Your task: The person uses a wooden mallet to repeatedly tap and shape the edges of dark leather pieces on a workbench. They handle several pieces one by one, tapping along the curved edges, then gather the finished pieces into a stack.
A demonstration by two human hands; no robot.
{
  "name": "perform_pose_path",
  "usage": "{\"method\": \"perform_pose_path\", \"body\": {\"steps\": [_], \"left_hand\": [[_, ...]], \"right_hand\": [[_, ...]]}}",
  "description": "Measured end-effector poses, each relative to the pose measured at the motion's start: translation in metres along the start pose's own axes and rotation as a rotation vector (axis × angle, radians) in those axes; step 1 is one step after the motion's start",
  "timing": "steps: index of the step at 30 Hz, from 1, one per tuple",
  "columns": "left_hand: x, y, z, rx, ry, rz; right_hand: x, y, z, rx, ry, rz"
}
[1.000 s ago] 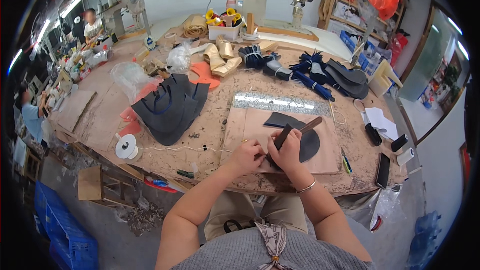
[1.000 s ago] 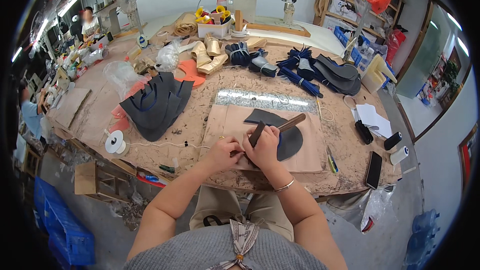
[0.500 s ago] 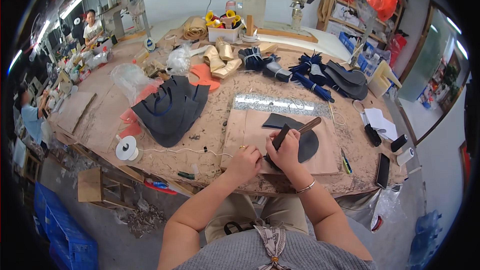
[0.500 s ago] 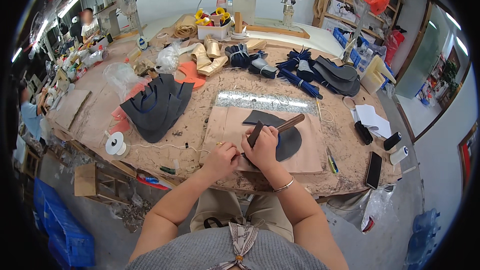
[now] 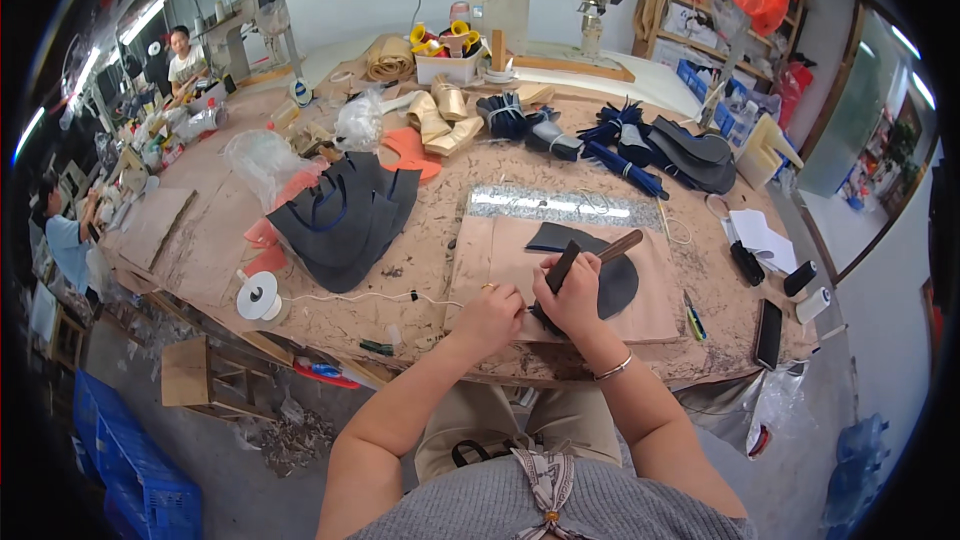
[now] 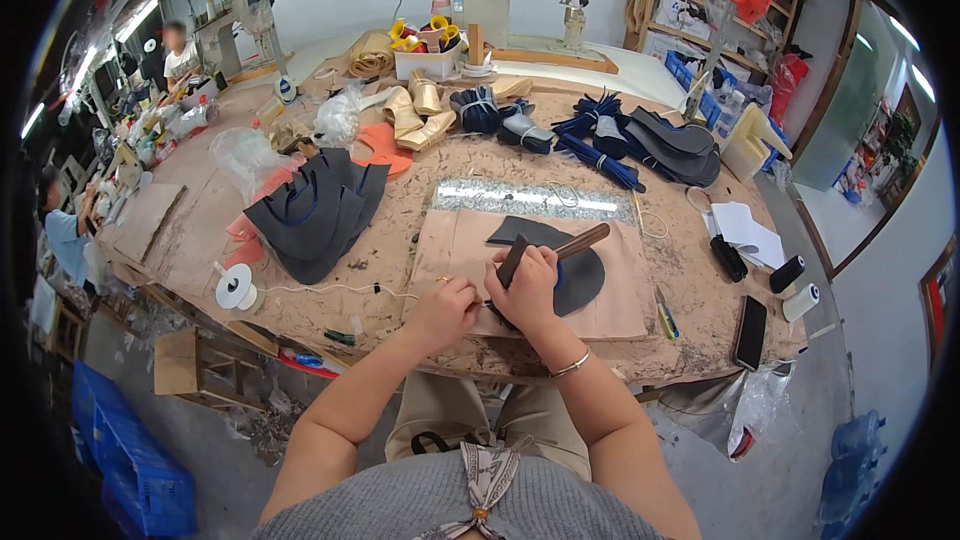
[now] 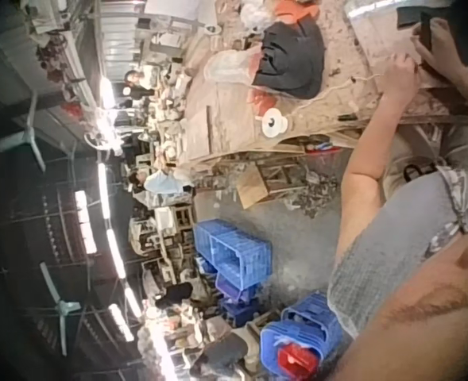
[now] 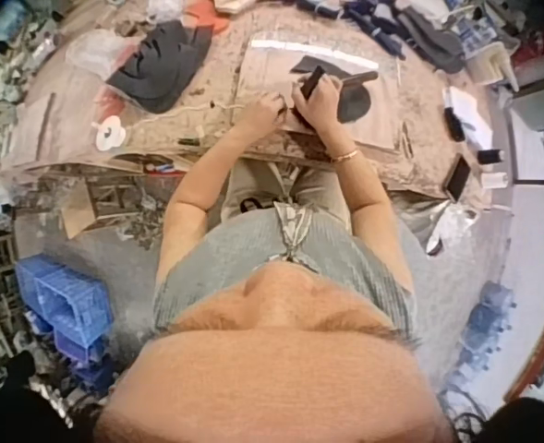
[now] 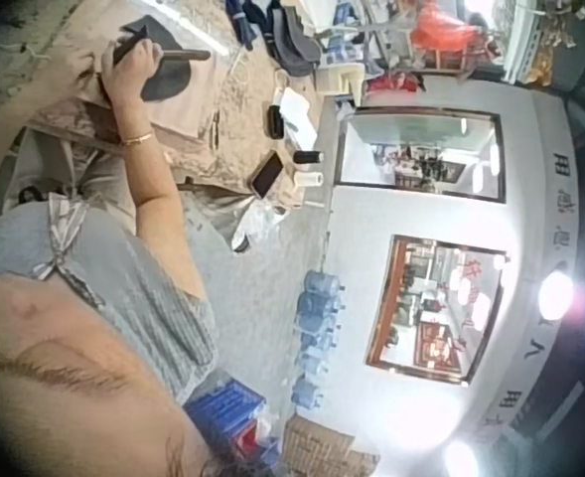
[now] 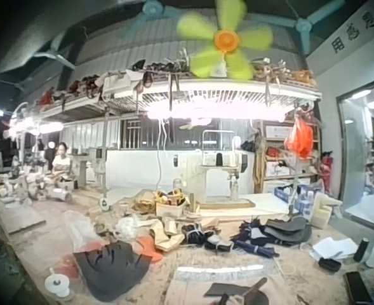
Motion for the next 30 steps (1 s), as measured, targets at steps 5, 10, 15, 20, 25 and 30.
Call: {"method": "perform_pose_path", "body": {"steps": [5, 10, 15, 20, 25, 30], "left_hand": [[-0.008, 0.007, -0.004, -0.048, -0.084, 0.001], [-0.008, 0.004, -0.008, 0.138, -0.14, -0.017], [-0.008, 0.0, -0.007, 0.156, -0.158, 0.019], [-0.005, 0.003, -0.014, 0.206, -0.183, 0.066], [-0.008, 0.009, -0.005, 0.195, -0.131, 0.106], [-0.002, 0.009, -0.016, 0.155, -0.117, 0.078]], "right_hand": [[0.0, -0.004, -0.002, -0.012, -0.004, 0.012], [-0.007, -0.006, -0.005, -0.014, -0.065, 0.005], [-0.01, -0.011, -0.02, -0.001, -0.071, 0.044], [-0.016, -0.006, -0.015, -0.014, -0.108, 0.005], [-0.008, -0.019, -0.015, 0.106, -0.055, 0.153], [-0.021, -0.007, 0.025, 0.089, 0.017, -0.113]]}}
Point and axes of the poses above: each hand's wrist, its own x-axis away from the middle knuckle, its own y-axis out of the palm, z = x × y, the point moved 4 cm from there along -x, towards the middle knuckle, and after that the axes turned 4 degrees about x, right-handed, at the moved point
